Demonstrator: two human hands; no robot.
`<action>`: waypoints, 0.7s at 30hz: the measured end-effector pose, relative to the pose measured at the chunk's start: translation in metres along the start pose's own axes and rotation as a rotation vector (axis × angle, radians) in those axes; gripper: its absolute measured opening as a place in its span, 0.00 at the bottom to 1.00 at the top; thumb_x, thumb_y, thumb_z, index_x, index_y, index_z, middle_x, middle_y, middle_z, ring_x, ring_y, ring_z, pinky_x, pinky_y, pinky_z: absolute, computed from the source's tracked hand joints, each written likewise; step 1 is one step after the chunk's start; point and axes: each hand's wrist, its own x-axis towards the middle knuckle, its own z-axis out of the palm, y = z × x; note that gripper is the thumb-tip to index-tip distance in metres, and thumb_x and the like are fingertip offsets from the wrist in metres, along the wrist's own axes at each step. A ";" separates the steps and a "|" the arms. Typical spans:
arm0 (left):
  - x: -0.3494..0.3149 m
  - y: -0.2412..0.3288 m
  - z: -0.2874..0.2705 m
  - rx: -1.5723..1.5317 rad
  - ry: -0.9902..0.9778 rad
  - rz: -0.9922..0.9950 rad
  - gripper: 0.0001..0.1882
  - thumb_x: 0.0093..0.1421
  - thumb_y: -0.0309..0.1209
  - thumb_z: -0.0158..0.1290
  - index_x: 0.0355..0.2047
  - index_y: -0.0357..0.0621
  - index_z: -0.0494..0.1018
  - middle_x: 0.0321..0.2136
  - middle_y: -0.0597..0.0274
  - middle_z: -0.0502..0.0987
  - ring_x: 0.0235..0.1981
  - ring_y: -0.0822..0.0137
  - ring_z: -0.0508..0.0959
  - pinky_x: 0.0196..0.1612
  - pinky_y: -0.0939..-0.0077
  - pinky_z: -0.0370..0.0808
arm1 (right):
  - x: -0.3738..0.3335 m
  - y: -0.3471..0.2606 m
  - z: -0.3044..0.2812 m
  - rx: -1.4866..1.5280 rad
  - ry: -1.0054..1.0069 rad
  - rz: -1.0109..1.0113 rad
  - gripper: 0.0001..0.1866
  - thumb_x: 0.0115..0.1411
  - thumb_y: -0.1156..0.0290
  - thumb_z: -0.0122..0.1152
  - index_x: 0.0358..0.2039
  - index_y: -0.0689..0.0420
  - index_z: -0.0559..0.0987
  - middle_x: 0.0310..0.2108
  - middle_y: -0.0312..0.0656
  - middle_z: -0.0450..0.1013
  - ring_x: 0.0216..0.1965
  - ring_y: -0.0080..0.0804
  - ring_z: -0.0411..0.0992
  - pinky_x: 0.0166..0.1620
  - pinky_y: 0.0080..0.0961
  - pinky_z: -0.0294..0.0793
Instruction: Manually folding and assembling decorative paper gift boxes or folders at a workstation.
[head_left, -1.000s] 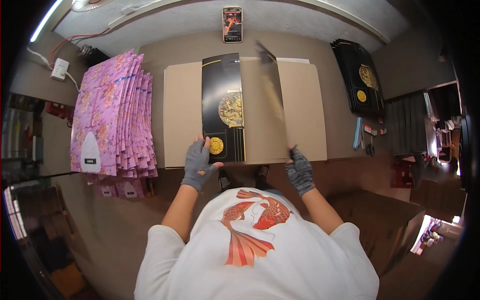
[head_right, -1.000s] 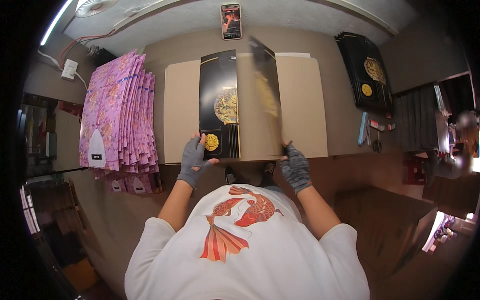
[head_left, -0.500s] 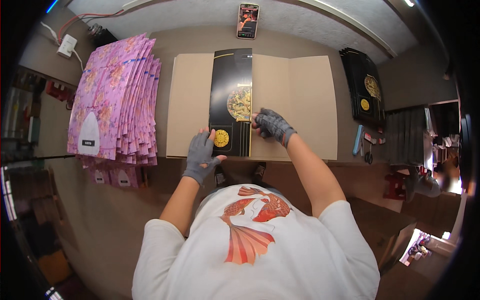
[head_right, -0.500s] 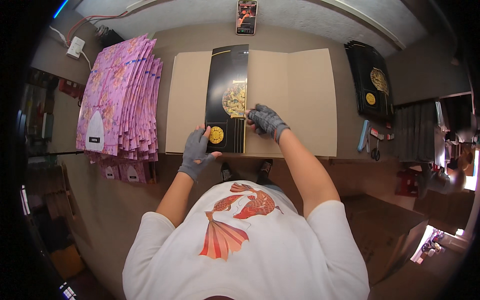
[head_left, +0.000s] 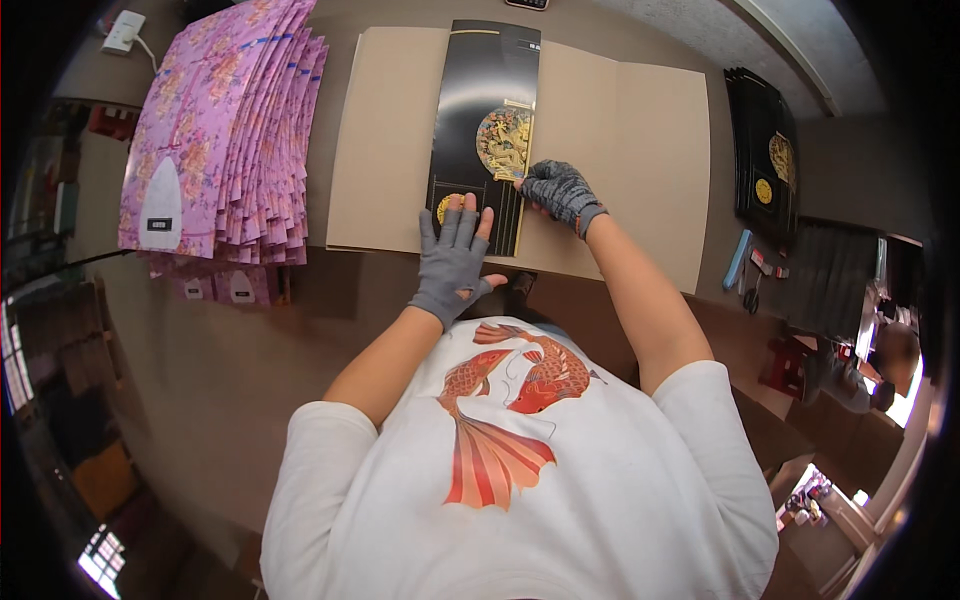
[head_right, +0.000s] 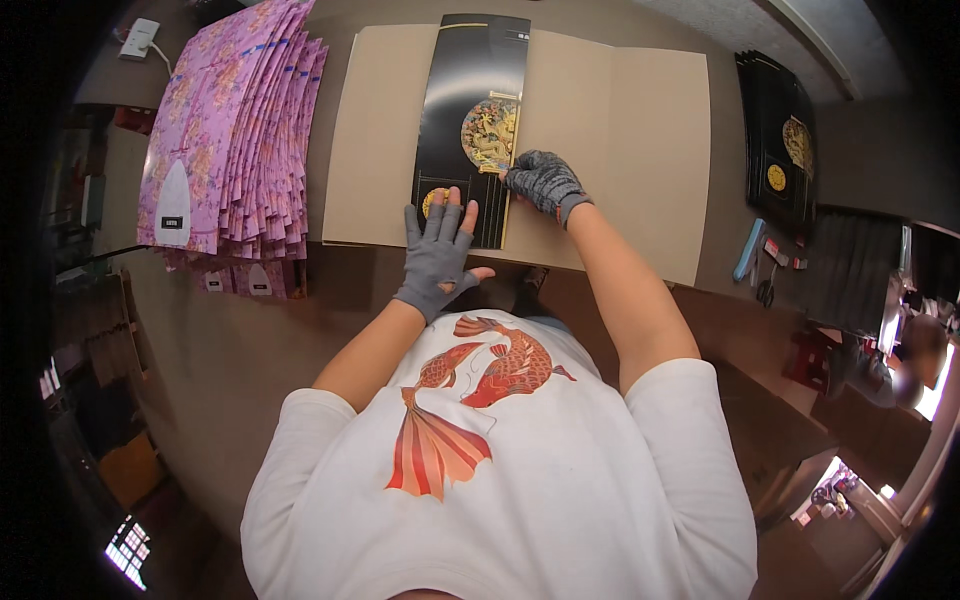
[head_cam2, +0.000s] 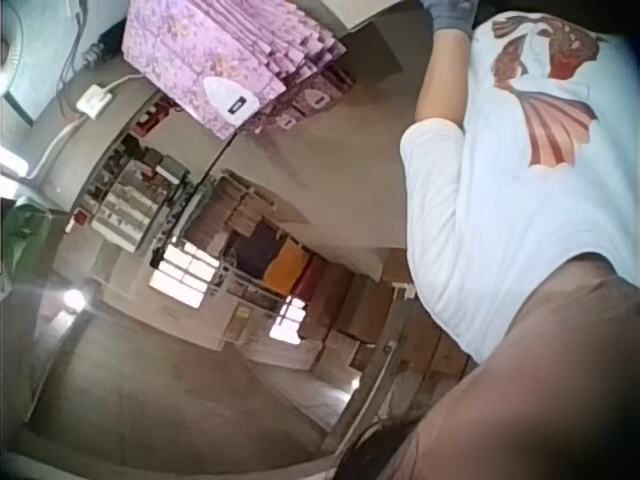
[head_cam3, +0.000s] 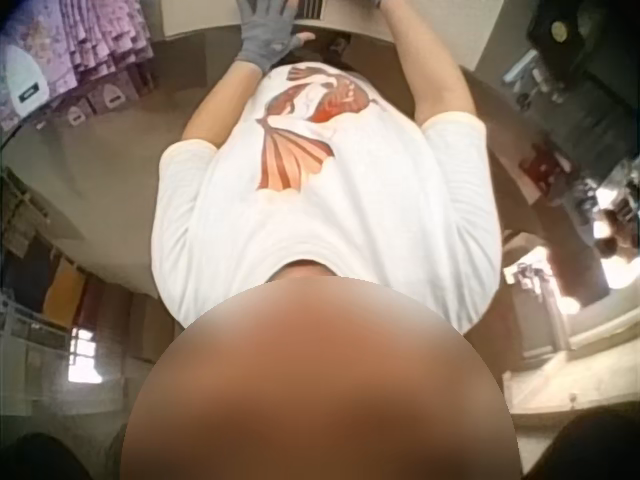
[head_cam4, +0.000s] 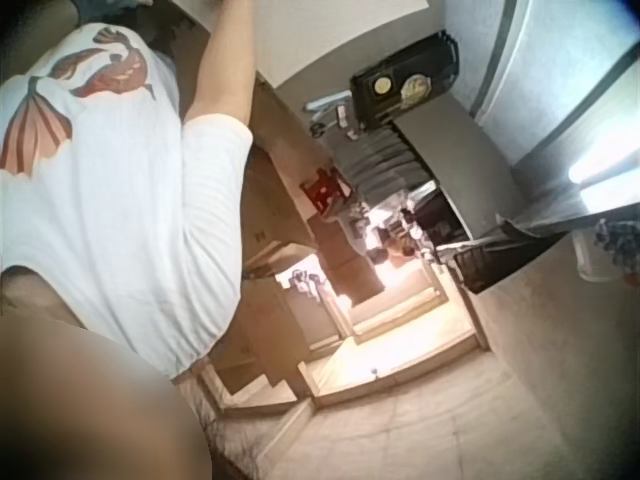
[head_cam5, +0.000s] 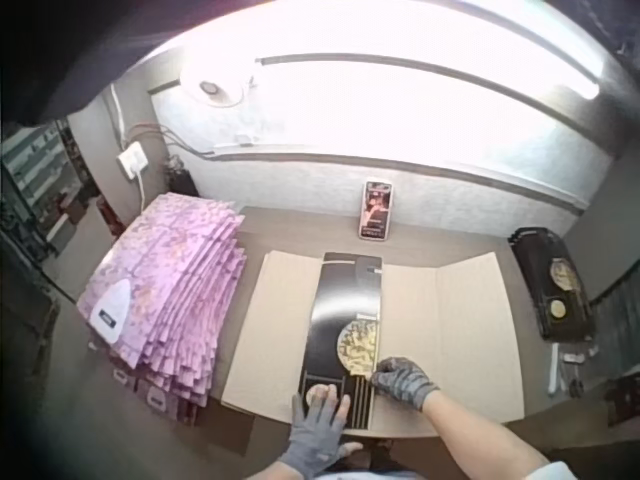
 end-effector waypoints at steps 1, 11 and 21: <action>0.000 0.001 0.003 -0.002 -0.005 -0.001 0.58 0.46 0.65 0.57 0.69 0.43 0.51 0.71 0.43 0.45 0.72 0.45 0.42 0.66 0.30 0.36 | 0.000 0.000 0.000 0.001 -0.004 0.004 0.17 0.56 0.55 0.64 0.31 0.58 0.83 0.21 0.39 0.77 0.22 0.28 0.75 0.31 0.28 0.74; -0.004 0.004 0.023 -0.049 0.045 0.050 0.51 0.54 0.59 0.55 0.69 0.43 0.52 0.71 0.47 0.47 0.72 0.45 0.43 0.67 0.33 0.36 | -0.003 0.010 0.005 0.004 0.012 -0.038 0.18 0.56 0.55 0.63 0.34 0.59 0.82 0.22 0.40 0.78 0.25 0.30 0.76 0.35 0.30 0.75; -0.003 0.001 0.027 -0.042 0.058 0.081 0.49 0.54 0.56 0.57 0.69 0.44 0.53 0.70 0.45 0.50 0.70 0.41 0.48 0.64 0.30 0.41 | -0.002 0.011 0.007 -0.104 0.063 -0.076 0.20 0.55 0.53 0.63 0.36 0.58 0.82 0.30 0.46 0.80 0.35 0.40 0.78 0.43 0.35 0.75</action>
